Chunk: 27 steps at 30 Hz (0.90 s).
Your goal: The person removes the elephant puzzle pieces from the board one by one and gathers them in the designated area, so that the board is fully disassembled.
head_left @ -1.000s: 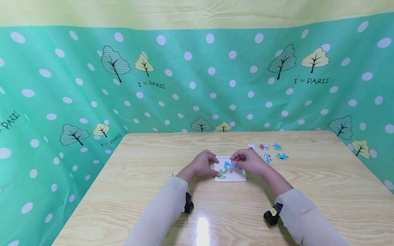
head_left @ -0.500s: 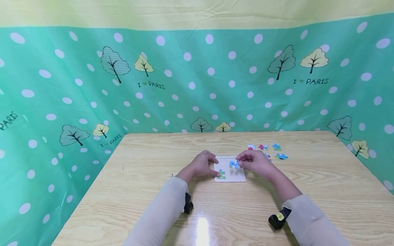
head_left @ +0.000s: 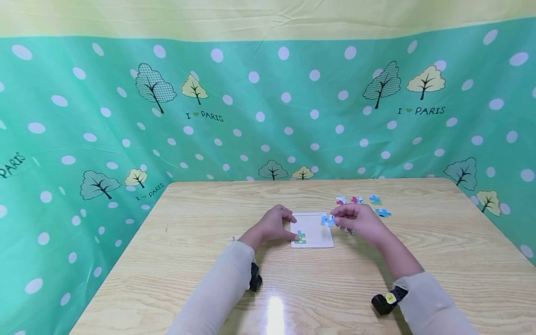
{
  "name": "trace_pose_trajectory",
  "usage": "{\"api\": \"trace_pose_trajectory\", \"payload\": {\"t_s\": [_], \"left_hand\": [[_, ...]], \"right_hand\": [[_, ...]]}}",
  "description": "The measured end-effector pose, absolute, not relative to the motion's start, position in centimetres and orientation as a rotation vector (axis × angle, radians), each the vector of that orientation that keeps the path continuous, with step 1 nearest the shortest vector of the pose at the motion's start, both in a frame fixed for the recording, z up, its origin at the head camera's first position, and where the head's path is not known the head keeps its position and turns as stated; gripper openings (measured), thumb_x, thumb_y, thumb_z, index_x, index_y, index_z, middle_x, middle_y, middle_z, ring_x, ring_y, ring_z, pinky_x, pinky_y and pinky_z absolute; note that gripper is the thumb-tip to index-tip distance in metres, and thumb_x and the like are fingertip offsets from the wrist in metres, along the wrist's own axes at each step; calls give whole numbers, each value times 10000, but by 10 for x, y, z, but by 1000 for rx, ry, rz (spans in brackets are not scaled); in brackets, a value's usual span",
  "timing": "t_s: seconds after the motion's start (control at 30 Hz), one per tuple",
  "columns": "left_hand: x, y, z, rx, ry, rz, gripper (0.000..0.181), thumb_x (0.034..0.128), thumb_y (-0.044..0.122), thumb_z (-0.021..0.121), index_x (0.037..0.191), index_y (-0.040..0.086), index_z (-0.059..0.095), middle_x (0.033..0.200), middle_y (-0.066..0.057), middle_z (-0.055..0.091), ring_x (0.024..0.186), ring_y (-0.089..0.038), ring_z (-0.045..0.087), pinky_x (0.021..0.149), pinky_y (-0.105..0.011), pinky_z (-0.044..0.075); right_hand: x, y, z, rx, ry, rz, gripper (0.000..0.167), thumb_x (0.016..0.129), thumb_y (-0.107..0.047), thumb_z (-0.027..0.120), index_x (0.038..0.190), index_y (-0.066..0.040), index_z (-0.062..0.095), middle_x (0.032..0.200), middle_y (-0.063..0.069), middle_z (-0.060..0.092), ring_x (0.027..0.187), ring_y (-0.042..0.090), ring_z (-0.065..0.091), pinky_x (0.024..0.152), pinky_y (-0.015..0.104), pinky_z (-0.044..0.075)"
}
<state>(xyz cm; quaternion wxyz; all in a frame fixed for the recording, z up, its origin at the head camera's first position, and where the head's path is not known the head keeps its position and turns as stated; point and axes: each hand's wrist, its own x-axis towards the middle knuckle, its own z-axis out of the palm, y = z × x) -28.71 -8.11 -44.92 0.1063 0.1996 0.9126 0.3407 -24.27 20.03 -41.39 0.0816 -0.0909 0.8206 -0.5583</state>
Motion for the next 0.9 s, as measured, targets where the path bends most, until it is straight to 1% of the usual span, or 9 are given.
{"api": "trace_pose_trajectory", "payload": {"t_s": [0.13, 0.27, 0.47, 0.63, 0.8, 0.9], "left_hand": [[-287, -81, -449, 578, 2681, 1015, 376, 758, 243, 957, 1062, 124, 769, 1265, -45, 583, 1204, -235, 557, 1103, -359, 431], [-286, -81, -448, 578, 2678, 1019, 374, 760, 241, 955, 1062, 121, 770, 1274, -48, 581, 1209, -237, 557, 1099, -357, 434], [-286, -82, -448, 581, 2684, 1011, 370, 764, 244, 953, 1061, 122, 769, 1263, -44, 581, 1196, -232, 557, 1094, -360, 437], [-286, -82, -448, 584, 2684, 1020, 370, 759, 235, 956, 1057, 119, 770, 1252, -44, 580, 1187, -234, 560, 1090, -361, 441], [-287, -82, -449, 589, 2682, 1028, 380, 753, 232, 959, 1060, 113, 768, 1274, -56, 585, 1219, -248, 560, 1107, -363, 430], [-287, -82, -449, 588, 2681, 1026, 382, 755, 233, 958, 1064, 111, 768, 1292, -65, 586, 1233, -256, 558, 1112, -368, 427]], "right_hand": [[-241, 207, -413, -253, 2451, -1681, 255, 1001, -64, 682, 1221, 66, 680, 1034, 114, 723, 905, 274, 671, 772, 332, 591], [-238, 213, -413, -242, 2479, -1666, 255, 1009, -76, 675, 1227, 56, 682, 1027, 101, 726, 920, 286, 682, 801, 335, 593], [-235, 222, -412, -265, 2526, -1655, 269, 1009, -79, 674, 1234, 69, 684, 1085, 133, 732, 915, 270, 698, 844, 342, 592], [-232, 229, -411, -274, 2537, -1667, 276, 1008, -70, 674, 1240, 79, 677, 1106, 153, 727, 923, 270, 702, 831, 342, 599], [-229, 235, -411, -272, 2575, -1647, 269, 1007, -65, 670, 1236, 76, 680, 1095, 145, 724, 917, 251, 692, 812, 342, 598], [-228, 239, -411, -265, 2591, -1630, 267, 1007, -68, 672, 1233, 75, 681, 1088, 143, 720, 921, 264, 689, 818, 346, 596]]}}
